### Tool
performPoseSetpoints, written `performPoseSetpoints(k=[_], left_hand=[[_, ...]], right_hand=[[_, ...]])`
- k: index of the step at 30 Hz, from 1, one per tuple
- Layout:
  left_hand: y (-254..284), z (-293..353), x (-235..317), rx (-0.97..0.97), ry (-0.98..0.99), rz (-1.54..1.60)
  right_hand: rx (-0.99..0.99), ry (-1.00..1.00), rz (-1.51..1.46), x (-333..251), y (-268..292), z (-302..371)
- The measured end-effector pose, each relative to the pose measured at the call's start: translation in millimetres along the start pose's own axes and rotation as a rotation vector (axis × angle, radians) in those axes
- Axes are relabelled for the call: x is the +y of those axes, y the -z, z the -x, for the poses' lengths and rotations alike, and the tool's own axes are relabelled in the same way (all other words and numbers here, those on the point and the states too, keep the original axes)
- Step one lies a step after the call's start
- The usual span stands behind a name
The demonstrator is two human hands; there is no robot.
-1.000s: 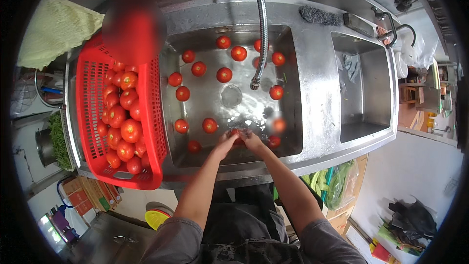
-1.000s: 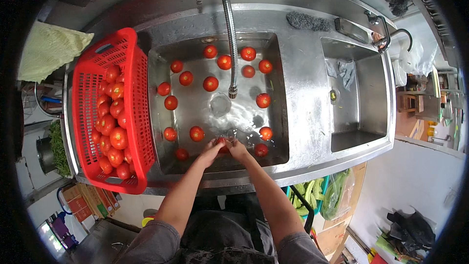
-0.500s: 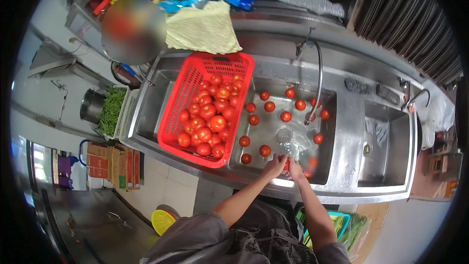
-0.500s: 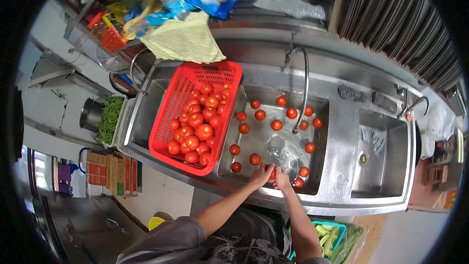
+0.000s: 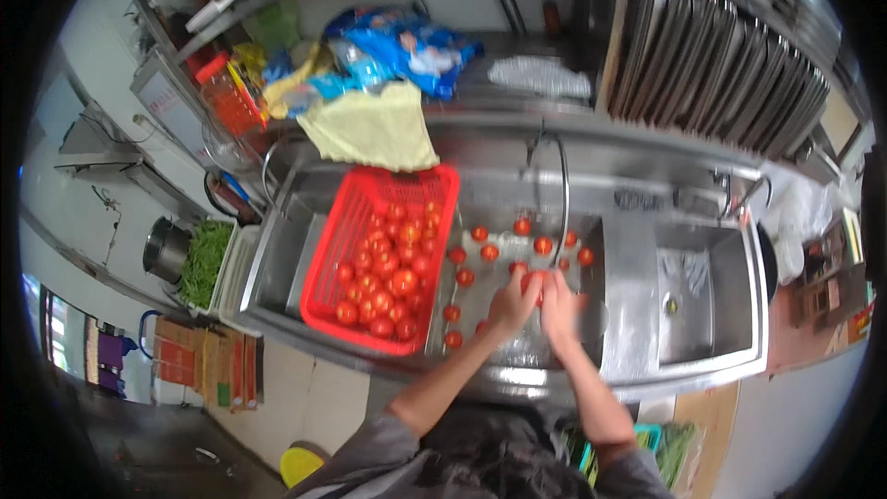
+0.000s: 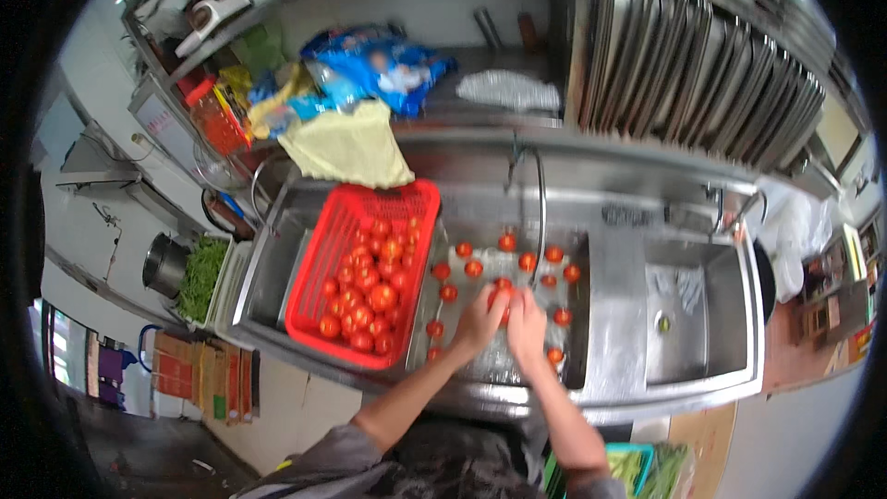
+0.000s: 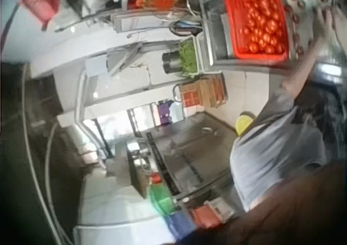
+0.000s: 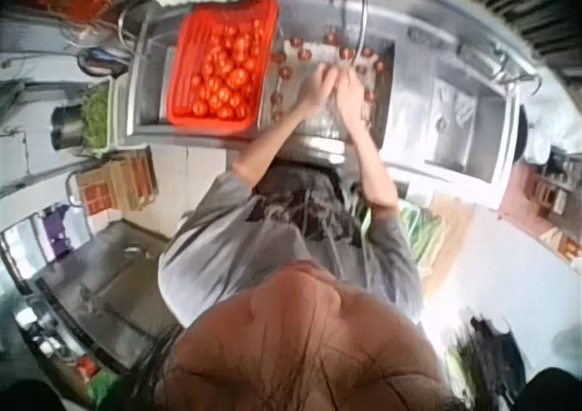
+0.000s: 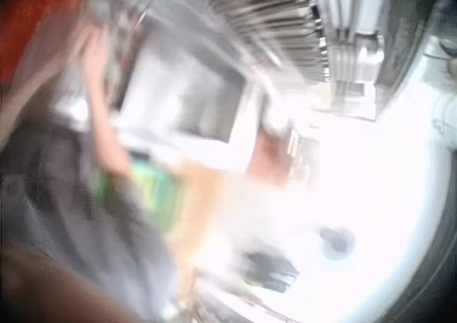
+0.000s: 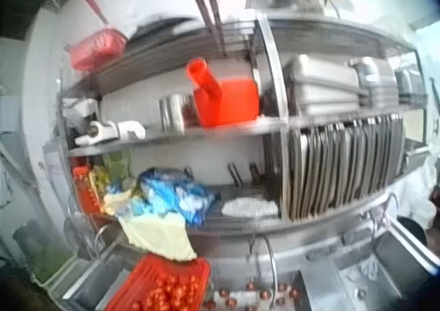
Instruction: The person washes tomatoes by hand in a water-filled sink basin, scrubbing each one individually and placing them into a red plastic basket.
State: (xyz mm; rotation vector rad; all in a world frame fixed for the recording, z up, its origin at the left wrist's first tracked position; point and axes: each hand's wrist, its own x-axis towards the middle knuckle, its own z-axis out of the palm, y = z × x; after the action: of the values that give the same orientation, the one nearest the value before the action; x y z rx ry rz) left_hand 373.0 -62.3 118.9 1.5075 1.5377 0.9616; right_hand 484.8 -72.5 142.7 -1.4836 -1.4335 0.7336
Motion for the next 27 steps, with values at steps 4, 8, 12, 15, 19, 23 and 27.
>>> performPoseSetpoints(k=[4, 8, 12, 15, 19, 23, 27], left_hand=[[0, -8, 15, -0.055, 0.177, -0.033], [16, 25, 30, -0.027, -0.145, 0.017], [-2, -5, 24, -0.107, 0.229, -0.155], [22, 17, 33, 0.073, -0.172, 0.047], [23, -12, 27, -0.106, 0.203, -0.195], [75, 43, 69, 0.071, -0.36, 0.258], [74, -3, 39, 0.093, -0.032, -0.099]], right_hand=[[0.108, 0.035, 0.008, 14, -9, -1], [0.141, 0.073, -0.093, -16, 9, 17], [-0.13, -0.133, 0.256, 67, -15, -5], [0.152, 0.129, -0.055, -39, 5, 7], [-0.085, -0.196, -0.009, 22, -18, -12], [0.065, 0.339, -0.161, -83, 11, 24], [0.126, 0.035, -0.374, -43, -60, -5]])
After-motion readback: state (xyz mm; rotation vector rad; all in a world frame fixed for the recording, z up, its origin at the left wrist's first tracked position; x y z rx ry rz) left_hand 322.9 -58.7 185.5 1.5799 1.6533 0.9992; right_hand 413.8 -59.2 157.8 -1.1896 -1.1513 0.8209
